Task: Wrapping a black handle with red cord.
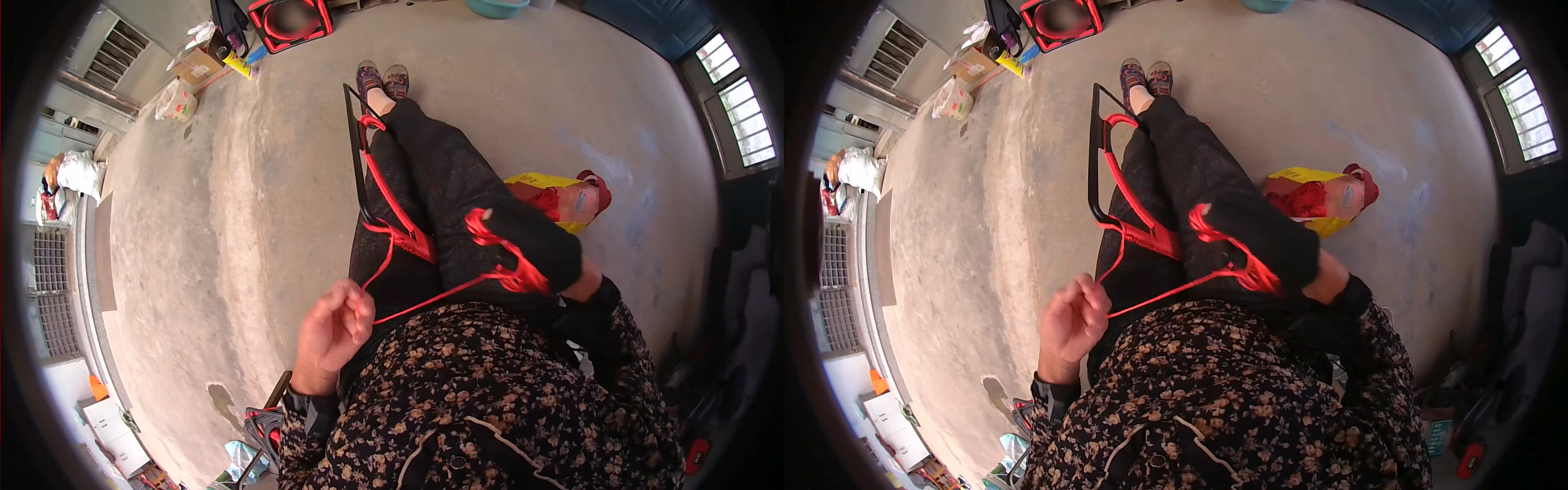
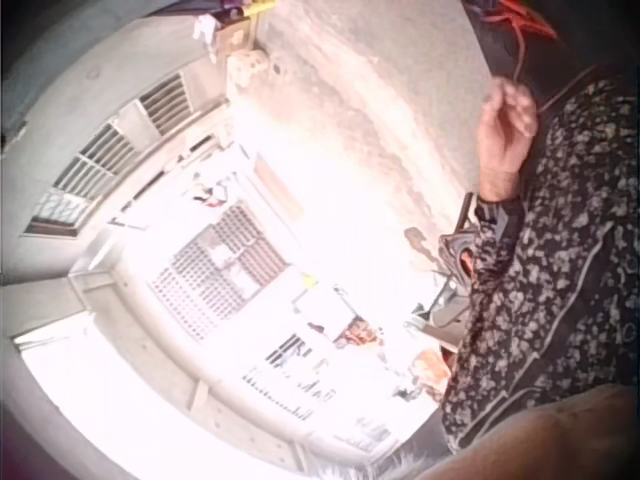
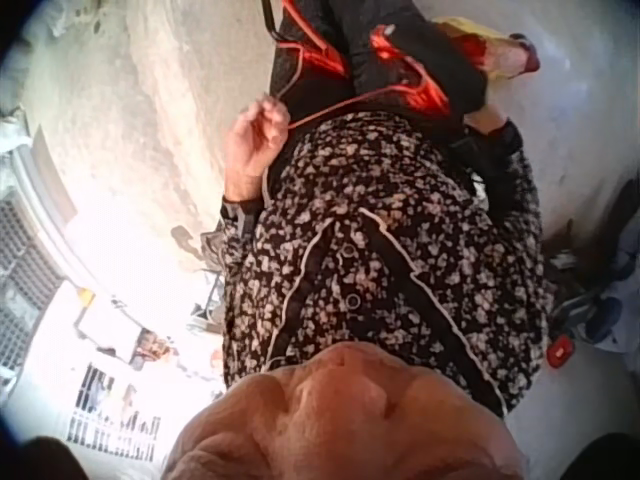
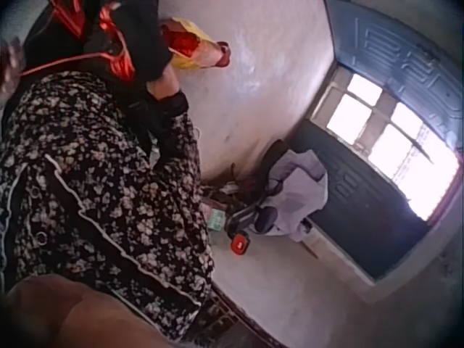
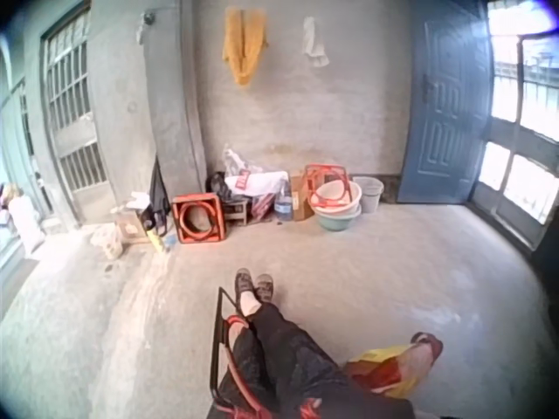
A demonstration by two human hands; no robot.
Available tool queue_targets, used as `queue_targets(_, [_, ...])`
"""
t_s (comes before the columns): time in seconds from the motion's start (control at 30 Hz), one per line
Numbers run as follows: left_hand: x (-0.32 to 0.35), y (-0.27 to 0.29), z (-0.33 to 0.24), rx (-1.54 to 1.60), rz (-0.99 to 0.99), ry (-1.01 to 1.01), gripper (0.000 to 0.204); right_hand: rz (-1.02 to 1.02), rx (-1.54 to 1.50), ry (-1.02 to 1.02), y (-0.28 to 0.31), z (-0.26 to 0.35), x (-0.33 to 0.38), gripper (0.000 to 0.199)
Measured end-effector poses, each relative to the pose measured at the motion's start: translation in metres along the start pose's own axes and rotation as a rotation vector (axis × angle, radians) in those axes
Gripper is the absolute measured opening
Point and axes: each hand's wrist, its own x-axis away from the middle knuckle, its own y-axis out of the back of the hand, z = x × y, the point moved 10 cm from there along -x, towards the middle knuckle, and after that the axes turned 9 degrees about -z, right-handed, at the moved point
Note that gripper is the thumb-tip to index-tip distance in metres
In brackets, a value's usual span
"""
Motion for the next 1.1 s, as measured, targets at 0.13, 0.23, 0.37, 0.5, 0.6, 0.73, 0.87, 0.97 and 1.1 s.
queue_targets(0.13, [0.032,0.028,0.004,-0.471,-0.315,0.018,0.025,0.097,0.685,-0.014,-0.052,0.013,-0.037,0.043])
queue_targets(0.23, [0.042,0.029,0.0,-0.644,-0.363,0.004,0.022,0.124,0.608,-0.085,-0.078,-0.005,-0.042,0.05])
queue_targets(0.37, [0.056,0.034,-0.002,-0.777,-0.413,-0.029,0.019,0.158,0.788,-0.059,-0.095,-0.011,-0.051,0.046])
queue_targets(0.5, [0.059,0.033,-0.005,-0.831,-0.408,-0.048,0.019,0.086,0.74,-0.044,-0.098,-0.009,-0.059,0.044])
queue_targets(0.6, [0.055,0.03,-0.016,-0.783,-0.477,-0.101,0.019,0.055,0.653,0.023,-0.104,-0.002,-0.077,0.034])
queue_targets(0.73, [0.055,0.032,-0.025,-0.84,-0.484,-0.134,0.02,-0.018,0.57,0.131,-0.109,0.008,-0.084,0.03])
queue_targets(0.87, [0.061,0.04,-0.018,-0.768,-0.524,-0.137,0.018,0.039,0.516,0.143,-0.114,0.002,-0.078,0.034])
queue_targets(0.97, [0.079,0.037,-0.015,-0.709,-0.401,-0.143,0.019,0.056,0.599,0.228,-0.117,0.001,-0.072,0.041])
queue_targets(1.1, [0.087,0.044,-0.008,-0.603,-0.381,-0.06,0.02,0.08,0.663,0.324,-0.122,0.011,-0.064,0.042])
